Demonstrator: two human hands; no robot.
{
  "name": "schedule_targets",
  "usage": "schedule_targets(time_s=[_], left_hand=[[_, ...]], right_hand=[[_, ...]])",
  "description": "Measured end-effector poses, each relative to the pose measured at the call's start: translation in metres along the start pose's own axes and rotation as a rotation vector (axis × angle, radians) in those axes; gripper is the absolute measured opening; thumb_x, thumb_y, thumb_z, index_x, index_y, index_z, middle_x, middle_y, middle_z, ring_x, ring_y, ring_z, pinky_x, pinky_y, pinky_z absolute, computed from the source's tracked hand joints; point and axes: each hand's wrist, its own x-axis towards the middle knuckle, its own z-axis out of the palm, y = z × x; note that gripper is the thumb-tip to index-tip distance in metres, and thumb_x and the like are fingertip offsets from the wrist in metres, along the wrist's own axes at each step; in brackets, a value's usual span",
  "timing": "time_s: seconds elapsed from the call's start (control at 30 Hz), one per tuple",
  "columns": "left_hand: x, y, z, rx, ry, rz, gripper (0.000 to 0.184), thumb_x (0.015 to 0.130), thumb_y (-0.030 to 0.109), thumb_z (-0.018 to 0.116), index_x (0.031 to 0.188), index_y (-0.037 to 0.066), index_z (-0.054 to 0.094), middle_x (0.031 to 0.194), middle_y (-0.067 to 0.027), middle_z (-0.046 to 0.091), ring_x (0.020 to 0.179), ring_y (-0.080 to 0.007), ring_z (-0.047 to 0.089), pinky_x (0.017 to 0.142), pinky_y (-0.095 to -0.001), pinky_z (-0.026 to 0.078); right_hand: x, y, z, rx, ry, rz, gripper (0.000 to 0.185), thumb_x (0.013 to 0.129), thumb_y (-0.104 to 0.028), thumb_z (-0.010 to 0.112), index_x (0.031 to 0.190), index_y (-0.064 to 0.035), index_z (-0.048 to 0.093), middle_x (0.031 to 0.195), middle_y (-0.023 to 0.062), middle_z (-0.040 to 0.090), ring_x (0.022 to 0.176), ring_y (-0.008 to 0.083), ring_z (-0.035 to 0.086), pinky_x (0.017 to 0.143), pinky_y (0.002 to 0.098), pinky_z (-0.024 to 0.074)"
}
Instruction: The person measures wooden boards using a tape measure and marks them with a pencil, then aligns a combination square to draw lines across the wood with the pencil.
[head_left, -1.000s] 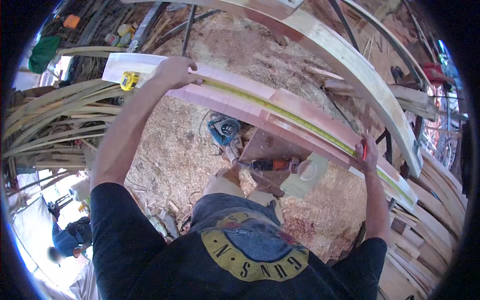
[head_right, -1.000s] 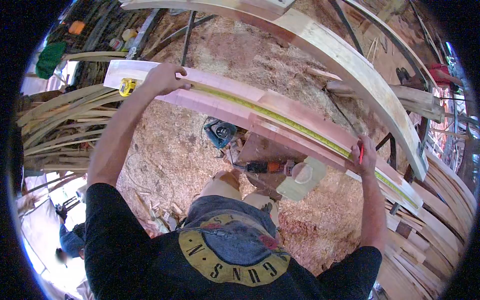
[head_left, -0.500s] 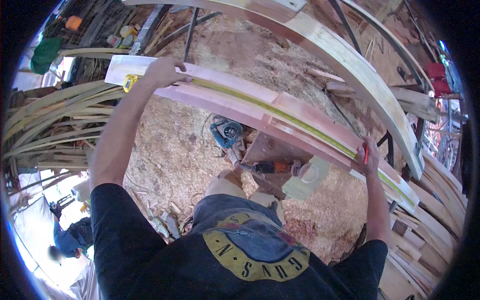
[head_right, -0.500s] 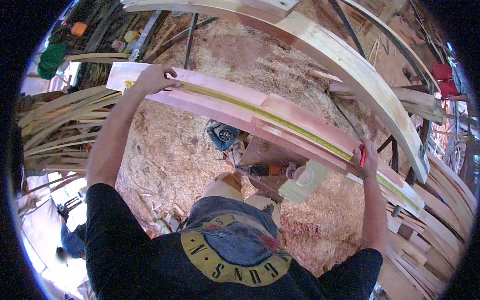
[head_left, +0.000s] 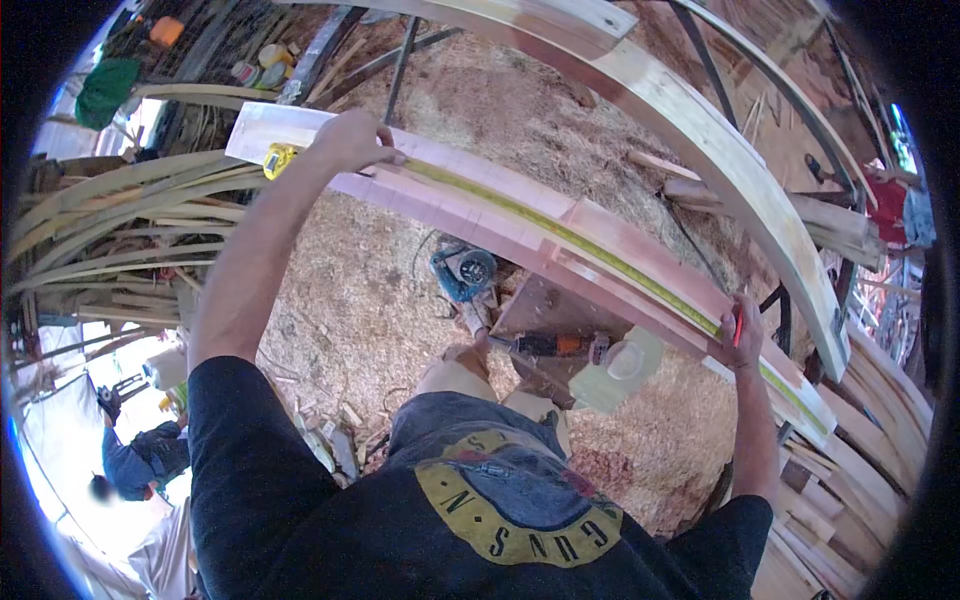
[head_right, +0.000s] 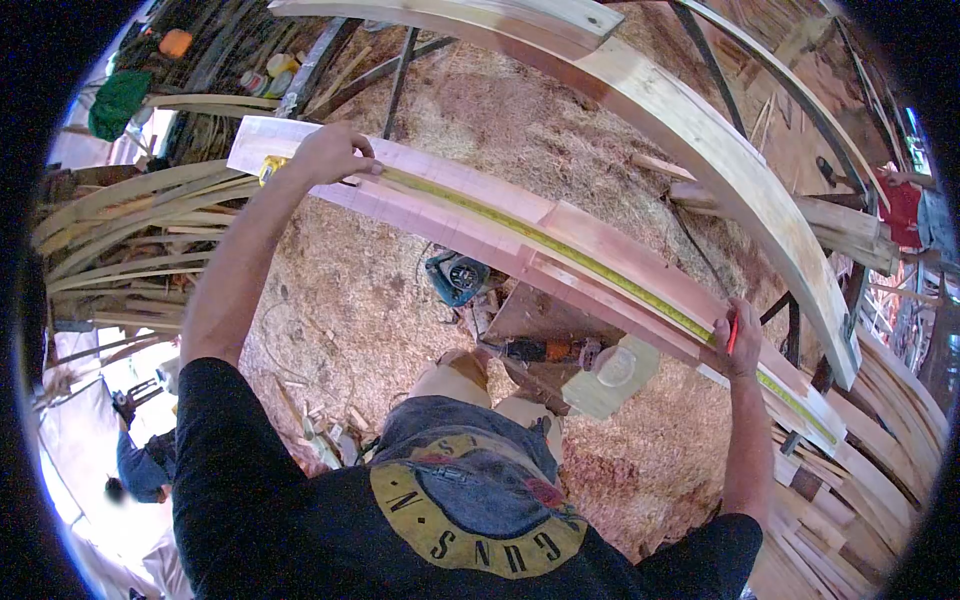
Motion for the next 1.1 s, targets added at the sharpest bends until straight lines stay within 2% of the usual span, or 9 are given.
schedule_targets(time_s=[0.03,0.13,0.23,0.43,0.53,0.63,0.73,0.83,1.1], left_hand=[[0.001,-0.003,0.002,0.03,0.038,0.04,0.049,0.074,0.056,0.08,0.098,0.013,0.081,0.094,-0.0167,0.076,0.092,-0.0328,0.072,0.086,-0.0433,0.055],[0.002,-0.001,-0.002,0.021,-0.042,0.041,0.047,0.076,0.054,0.08,0.099,0.013,0.08,0.096,-0.0183,0.069,0.103,-0.0325,0.065,0.09,-0.0427,0.05],[0.011,-0.013,-0.003,0.037,-0.065,0.137,0.05,0.076,0.056,0.079,0.101,0.012,0.08,0.101,-0.0178,0.071,0.103,-0.0333,0.066,0.091,-0.0427,0.052],[0.007,-0.042,-0.022,-0.047,-0.089,0.097,0.053,0.075,0.056,0.08,0.106,0.012,0.08,0.108,-0.0177,0.074,0.102,-0.0322,0.071,0.09,-0.0407,0.055],[0.004,-0.051,-0.027,-0.102,-0.109,0.078,0.053,0.075,0.056,0.08,0.106,0.012,0.08,0.105,-0.0172,0.075,0.098,-0.031,0.072,0.089,-0.0399,0.055],[0.001,-0.049,-0.03,-0.129,-0.126,0.051,0.055,0.076,0.058,0.078,0.105,0.011,0.08,0.109,-0.0196,0.074,0.105,-0.0338,0.069,0.096,-0.0409,0.053],[0.008,-0.06,-0.024,-0.16,-0.145,0.005,0.057,0.076,0.059,0.077,0.105,0.01,0.08,0.106,-0.0193,0.075,0.102,-0.0342,0.071,0.094,-0.0414,0.054],[0.007,-0.069,-0.019,-0.177,-0.114,0.044,0.058,0.076,0.059,0.077,0.105,0.009,0.08,0.104,-0.0192,0.075,0.099,-0.0351,0.071,0.092,-0.0415,0.054],[0.009,-0.077,-0.014,-0.072,-0.068,0.097,0.05,0.078,0.054,0.077,0.104,0.011,0.08,0.103,-0.0178,0.072,0.101,-0.0347,0.068,0.09,-0.0421,0.053]], right_hand=[[0.0,-0.001,0.0,-0.004,0.008,-0.009,0.044,0.09,-0.034,0.06,0.119,-0.0004,0.058,0.091,0.0171,0.057,0.083,0.0339,0.059,0.077,0.0442,0.0484],[-0.003,0.007,0.004,0.029,0.02,0.007,0.043,0.089,-0.033,0.06,0.119,-0.0013,0.058,0.089,0.0164,0.056,0.083,0.0333,0.058,0.077,0.0437,0.0483],[-0.002,0.006,0.006,0.03,0.027,0.012,0.043,0.088,-0.032,0.061,0.119,-0.0023,0.058,0.088,0.0157,0.056,0.083,0.0329,0.059,0.077,0.0433,0.0483],[0.0,-0.01,0.0,0.019,0.036,-0.013,0.039,0.088,-0.026,0.057,0.118,-0.002,0.058,0.087,0.0151,0.054,0.08,0.0337,0.057,0.075,0.0439,0.0472],[0.001,-0.001,0.002,0.002,0.024,-0.041,0.039,0.089,-0.027,0.057,0.118,-0.0005,0.058,0.086,0.0154,0.054,0.08,0.0331,0.056,0.075,0.0435,0.0471],[0.0,-0.008,-0.001,0.035,0.02,-0.008,0.04,0.089,-0.027,0.057,0.117,0.0011,0.057,0.088,0.0162,0.054,0.079,0.0326,0.056,0.074,0.0431,0.0468],[-0.001,-0.004,0.001,0.066,0.015,0.002,0.04,0.089,-0.028,0.057,0.116,0.0014,0.057,0.088,0.0163,0.054,0.078,0.0327,0.055,0.074,0.0428,0.0465],[0.0,-0.001,0.0,0.028,0.004,-0.014,0.041,0.089,-0.03,0.057,0.115,0.0016,0.057,0.088,0.016,0.053,0.077,0.0327,0.055,0.073,0.0428,0.0464],[-0.002,0.003,0.002,-0.014,0.009,-0.019,0.043,0.09,-0.035,0.057,0.116,-0.0011,0.057,0.087,0.016,0.054,0.081,0.033,0.056,0.074,0.0443,0.0465]])
